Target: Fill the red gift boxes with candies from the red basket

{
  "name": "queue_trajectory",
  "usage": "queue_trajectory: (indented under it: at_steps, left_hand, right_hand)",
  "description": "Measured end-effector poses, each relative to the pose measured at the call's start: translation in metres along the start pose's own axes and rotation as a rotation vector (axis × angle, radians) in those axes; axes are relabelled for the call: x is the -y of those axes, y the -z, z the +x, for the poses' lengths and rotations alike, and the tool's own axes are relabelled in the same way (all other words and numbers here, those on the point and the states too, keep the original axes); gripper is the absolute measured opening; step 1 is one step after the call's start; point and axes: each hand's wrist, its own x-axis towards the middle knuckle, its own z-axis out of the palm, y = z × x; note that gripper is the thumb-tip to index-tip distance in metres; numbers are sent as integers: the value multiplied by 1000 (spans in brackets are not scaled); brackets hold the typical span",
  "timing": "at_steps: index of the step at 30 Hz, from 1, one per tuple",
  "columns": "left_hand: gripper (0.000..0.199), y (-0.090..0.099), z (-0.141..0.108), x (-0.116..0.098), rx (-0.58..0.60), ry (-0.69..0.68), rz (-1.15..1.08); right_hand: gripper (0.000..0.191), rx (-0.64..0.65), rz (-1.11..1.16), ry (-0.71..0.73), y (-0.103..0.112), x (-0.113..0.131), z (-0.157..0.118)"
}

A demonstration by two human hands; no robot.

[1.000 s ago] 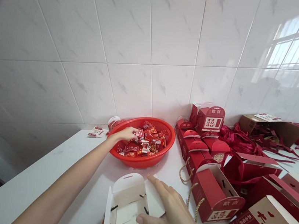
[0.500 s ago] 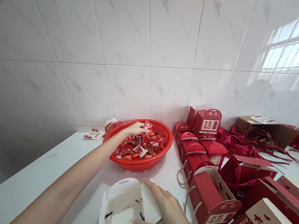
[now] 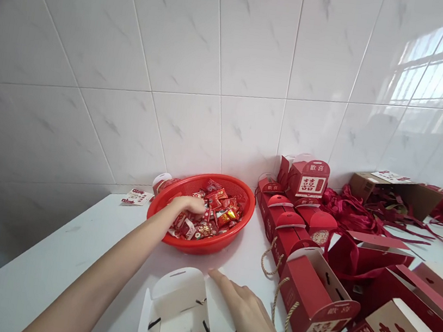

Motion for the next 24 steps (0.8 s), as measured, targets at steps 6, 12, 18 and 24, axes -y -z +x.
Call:
queue_trajectory:
  at_steps: [6, 12, 18, 24]
  left_hand:
    - [15, 3, -4, 2, -38, 22, -180]
    - [34, 2, -4, -13, -89, -194, -313]
    - [44, -8, -11, -30, 31, -319, -291]
    - [45, -12, -12, -36, 75, -298, -182]
  right_hand:
    - [91, -6, -2, 21, 0, 4, -3]
    - [91, -5, 2, 15, -1, 2, -2]
    - [92, 13, 8, 4, -3, 1, -2]
    - [89, -13, 10, 32, -1, 5, -2]
